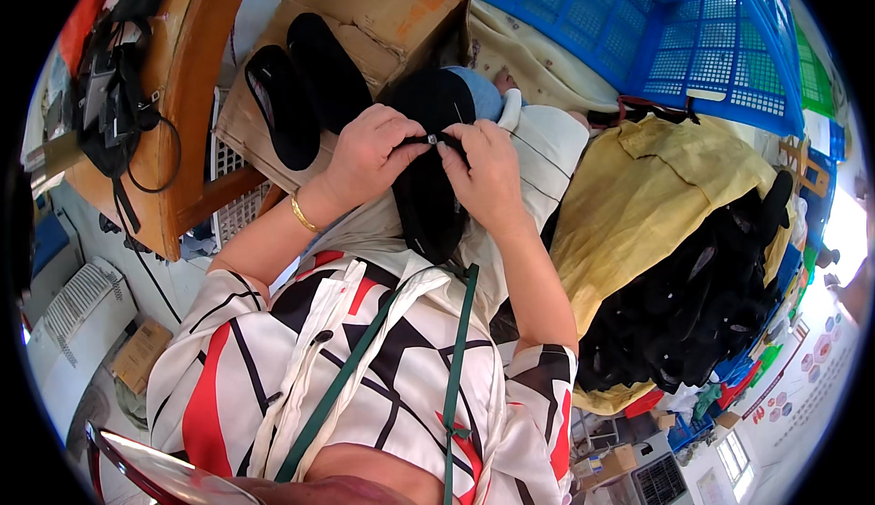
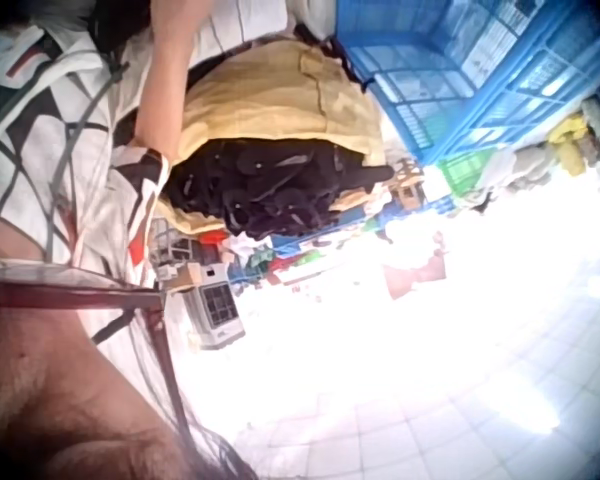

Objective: The person sits on the floor and sews a black slipper using a needle and thread. They repeatedly pull the thread through the slipper's sole and upper, adjusting the slipper's position on their lap as they work.

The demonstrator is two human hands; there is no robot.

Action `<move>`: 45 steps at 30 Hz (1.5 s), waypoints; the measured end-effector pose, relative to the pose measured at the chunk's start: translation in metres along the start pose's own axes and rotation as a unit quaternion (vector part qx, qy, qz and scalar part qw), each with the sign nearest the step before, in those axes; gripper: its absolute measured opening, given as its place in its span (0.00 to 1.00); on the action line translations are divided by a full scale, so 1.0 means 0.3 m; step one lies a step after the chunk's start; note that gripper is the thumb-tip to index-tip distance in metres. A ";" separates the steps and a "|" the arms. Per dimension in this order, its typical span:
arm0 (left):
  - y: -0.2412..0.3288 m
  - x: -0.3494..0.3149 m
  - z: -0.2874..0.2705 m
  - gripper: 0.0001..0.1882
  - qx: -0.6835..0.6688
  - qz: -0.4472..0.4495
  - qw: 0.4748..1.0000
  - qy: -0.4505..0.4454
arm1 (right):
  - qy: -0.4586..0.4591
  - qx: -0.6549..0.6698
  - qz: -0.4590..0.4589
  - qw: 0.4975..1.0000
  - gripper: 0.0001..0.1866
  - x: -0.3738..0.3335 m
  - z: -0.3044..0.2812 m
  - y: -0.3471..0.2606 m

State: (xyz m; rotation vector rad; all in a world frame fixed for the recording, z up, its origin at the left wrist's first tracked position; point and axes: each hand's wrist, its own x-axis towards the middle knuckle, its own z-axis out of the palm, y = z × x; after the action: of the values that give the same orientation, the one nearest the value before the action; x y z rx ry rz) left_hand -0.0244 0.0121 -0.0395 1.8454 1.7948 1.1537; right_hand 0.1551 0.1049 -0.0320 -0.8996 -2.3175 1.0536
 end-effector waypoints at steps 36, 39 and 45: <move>0.023 0.044 0.044 0.15 0.213 0.082 0.973 0.010 | 0.208 0.638 0.090 0.736 0.14 -0.069 0.121 -0.156; 0.012 0.033 0.051 0.14 0.230 0.081 0.970 -0.010 | 0.223 0.629 0.091 0.739 0.14 -0.112 0.136 -0.172; 0.012 0.035 0.060 0.12 0.188 0.057 0.980 -0.035 | 0.200 0.503 0.052 0.839 0.13 -0.189 0.119 -0.194</move>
State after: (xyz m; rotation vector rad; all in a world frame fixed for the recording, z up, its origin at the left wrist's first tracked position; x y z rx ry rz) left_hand -0.0101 0.0269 -0.0447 2.1924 1.9970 0.8122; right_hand 0.1505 0.0179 -0.0153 -0.6851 -1.0928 1.6663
